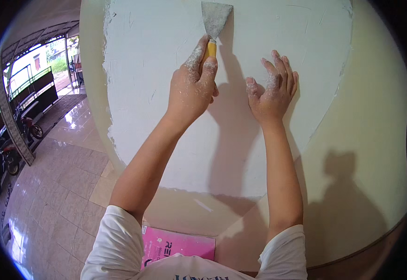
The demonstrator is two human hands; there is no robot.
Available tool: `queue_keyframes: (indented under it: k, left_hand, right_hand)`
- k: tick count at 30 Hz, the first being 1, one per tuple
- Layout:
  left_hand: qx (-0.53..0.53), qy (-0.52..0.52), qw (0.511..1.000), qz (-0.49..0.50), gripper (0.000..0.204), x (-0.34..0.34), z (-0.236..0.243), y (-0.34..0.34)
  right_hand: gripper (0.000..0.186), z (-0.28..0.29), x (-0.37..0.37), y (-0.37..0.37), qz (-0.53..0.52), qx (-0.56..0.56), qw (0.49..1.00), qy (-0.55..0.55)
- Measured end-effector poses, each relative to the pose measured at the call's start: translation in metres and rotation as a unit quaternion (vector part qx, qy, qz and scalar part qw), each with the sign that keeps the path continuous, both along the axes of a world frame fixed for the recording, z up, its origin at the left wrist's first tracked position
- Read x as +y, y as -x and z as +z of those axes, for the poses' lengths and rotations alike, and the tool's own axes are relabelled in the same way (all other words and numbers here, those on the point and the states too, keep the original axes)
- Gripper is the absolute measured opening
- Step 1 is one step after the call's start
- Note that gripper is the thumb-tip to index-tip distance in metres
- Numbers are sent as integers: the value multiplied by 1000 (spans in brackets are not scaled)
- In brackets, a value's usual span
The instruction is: The person applies and smooths wall putty onto a wall surface using a putty knife.
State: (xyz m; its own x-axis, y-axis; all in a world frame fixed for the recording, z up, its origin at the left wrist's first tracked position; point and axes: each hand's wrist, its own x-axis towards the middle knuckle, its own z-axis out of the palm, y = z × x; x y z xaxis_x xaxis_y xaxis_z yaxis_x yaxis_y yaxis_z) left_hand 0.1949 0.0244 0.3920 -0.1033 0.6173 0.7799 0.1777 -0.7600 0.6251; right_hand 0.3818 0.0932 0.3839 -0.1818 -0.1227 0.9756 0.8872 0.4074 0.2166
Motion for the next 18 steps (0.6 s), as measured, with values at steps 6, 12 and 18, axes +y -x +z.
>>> queue_keyframes:
  k: [6, 12, 18]
  left_hand:
    - [-70, 49, 995, 46, 55, 1, -151, 2]
    - [-138, 103, 984, 37, 50, -7, -227, 31]
    - [-54, 84, 994, 53, 51, -6, -88, 78]
  right_hand:
    - [41, 1, 1, -2, 11, -8, 1000, -7]
    - [38, -2, -2, 1, -17, -7, 1000, 4]
    - [46, -8, -8, 0, -65, -25, 997, 33]
